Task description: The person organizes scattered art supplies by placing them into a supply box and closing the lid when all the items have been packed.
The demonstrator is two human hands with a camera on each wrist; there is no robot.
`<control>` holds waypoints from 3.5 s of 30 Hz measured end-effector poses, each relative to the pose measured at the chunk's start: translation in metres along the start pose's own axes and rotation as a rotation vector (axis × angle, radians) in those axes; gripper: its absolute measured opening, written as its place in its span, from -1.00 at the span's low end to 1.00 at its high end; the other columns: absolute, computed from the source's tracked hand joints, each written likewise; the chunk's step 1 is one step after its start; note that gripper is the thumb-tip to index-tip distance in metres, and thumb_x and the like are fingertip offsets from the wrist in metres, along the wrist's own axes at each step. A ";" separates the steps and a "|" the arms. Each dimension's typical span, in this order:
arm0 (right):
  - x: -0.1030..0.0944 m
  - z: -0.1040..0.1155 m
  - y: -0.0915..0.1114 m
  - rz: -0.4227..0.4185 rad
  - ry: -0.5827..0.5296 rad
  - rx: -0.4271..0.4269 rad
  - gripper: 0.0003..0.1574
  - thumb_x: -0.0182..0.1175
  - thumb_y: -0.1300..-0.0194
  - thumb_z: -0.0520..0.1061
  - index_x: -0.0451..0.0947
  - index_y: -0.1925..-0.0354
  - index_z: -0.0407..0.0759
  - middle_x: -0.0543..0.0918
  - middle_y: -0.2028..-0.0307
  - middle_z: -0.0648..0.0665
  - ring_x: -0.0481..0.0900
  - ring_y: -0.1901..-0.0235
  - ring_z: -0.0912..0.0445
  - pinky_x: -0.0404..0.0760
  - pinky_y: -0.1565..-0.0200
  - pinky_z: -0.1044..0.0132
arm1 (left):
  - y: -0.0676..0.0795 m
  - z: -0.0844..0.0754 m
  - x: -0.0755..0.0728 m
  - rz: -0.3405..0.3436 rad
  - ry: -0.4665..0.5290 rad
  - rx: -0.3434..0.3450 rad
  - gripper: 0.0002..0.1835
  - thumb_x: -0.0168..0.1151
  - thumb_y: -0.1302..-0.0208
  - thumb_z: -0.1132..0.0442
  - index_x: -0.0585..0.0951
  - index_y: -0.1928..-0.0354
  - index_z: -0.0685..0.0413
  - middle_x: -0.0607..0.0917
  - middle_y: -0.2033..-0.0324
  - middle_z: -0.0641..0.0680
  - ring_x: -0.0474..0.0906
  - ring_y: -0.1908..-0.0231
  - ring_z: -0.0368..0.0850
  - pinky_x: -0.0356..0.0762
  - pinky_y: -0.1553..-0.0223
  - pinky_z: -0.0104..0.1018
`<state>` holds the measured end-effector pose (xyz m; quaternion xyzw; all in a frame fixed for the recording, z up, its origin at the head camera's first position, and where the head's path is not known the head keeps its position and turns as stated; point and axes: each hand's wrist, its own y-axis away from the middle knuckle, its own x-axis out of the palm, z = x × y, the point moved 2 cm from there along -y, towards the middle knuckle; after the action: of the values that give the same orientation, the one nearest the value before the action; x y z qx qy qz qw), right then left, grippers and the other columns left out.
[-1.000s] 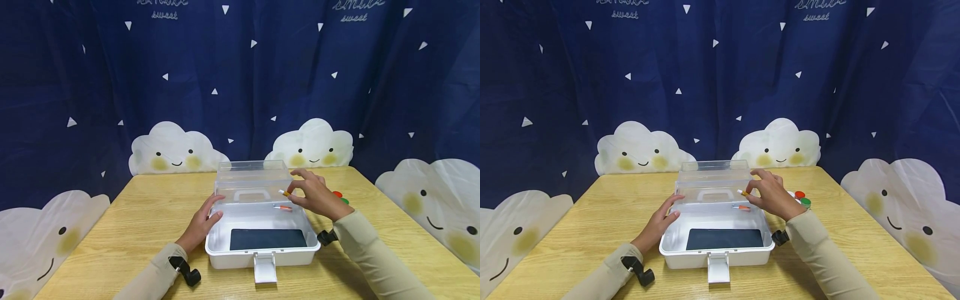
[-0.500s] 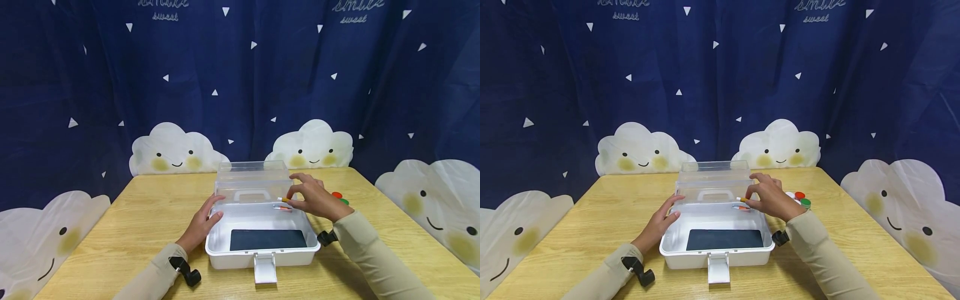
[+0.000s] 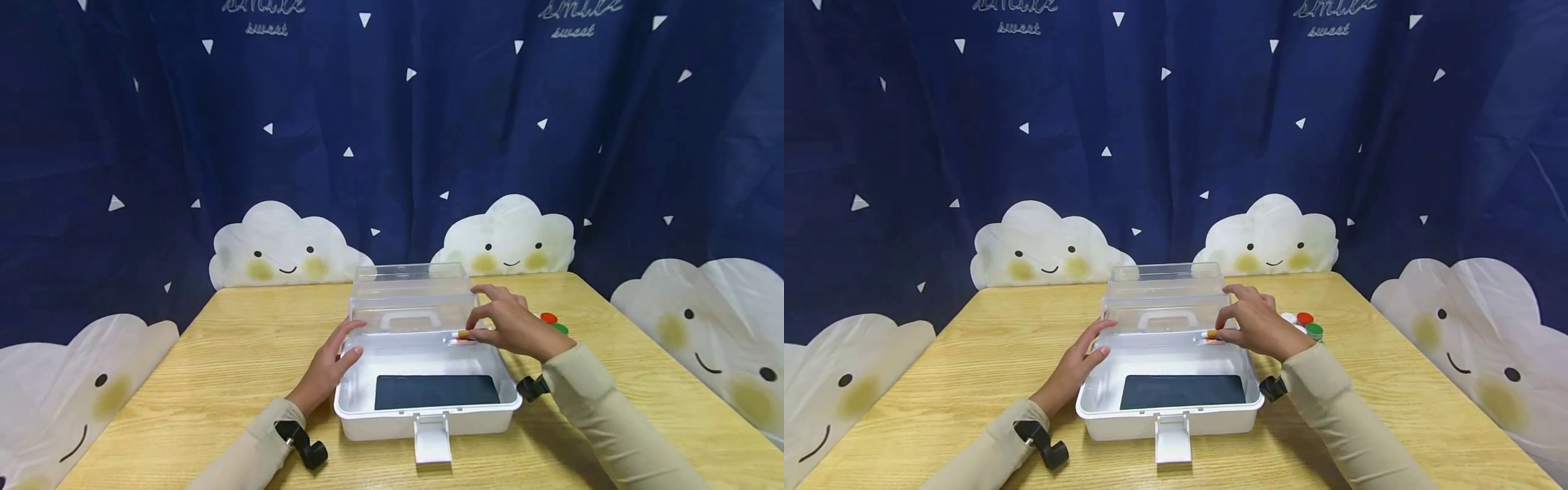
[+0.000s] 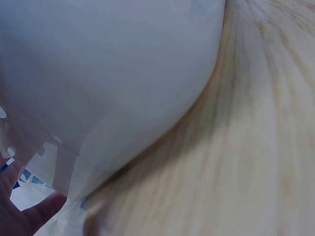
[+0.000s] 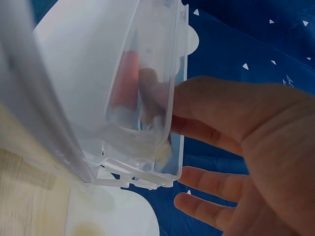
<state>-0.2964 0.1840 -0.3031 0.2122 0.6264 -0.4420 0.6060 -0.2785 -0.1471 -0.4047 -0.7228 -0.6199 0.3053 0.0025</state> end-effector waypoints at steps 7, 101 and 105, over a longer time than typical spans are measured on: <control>0.001 0.001 -0.001 0.010 -0.005 -0.007 -0.92 0.42 -0.12 0.02 0.75 0.36 0.26 0.38 -0.28 -0.31 0.21 -0.29 -0.25 0.21 -0.04 -0.30 | 0.000 0.001 0.000 -0.003 -0.006 0.002 -0.51 0.07 -0.41 0.00 0.32 -0.35 -0.30 0.05 -0.49 0.10 0.00 -0.43 0.20 0.20 -0.18 0.38; -0.005 -0.101 0.035 0.216 -0.016 0.240 -0.74 0.45 -0.03 -0.05 0.71 0.23 0.06 0.23 -0.24 -0.61 0.13 -0.18 -0.58 0.23 0.17 -0.52 | 0.007 -0.040 -0.008 0.045 -0.003 -0.034 -0.49 0.05 -0.43 0.17 0.30 -0.38 0.03 0.04 -0.48 0.23 -0.04 -0.44 0.23 0.16 -0.23 0.33; -0.001 -0.106 0.038 0.251 -0.007 0.253 -0.71 0.45 -0.03 -0.07 0.71 0.19 0.04 0.22 -0.25 -0.62 0.12 -0.18 -0.58 0.22 0.16 -0.53 | 0.007 -0.040 -0.008 0.039 -0.004 -0.032 -0.50 0.06 -0.43 0.18 0.31 -0.37 0.04 0.05 -0.47 0.23 -0.03 -0.43 0.24 0.17 -0.22 0.34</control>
<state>-0.3258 0.2898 -0.3270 0.3618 0.5320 -0.4389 0.6273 -0.2548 -0.1411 -0.3718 -0.7341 -0.6104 0.2969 -0.0163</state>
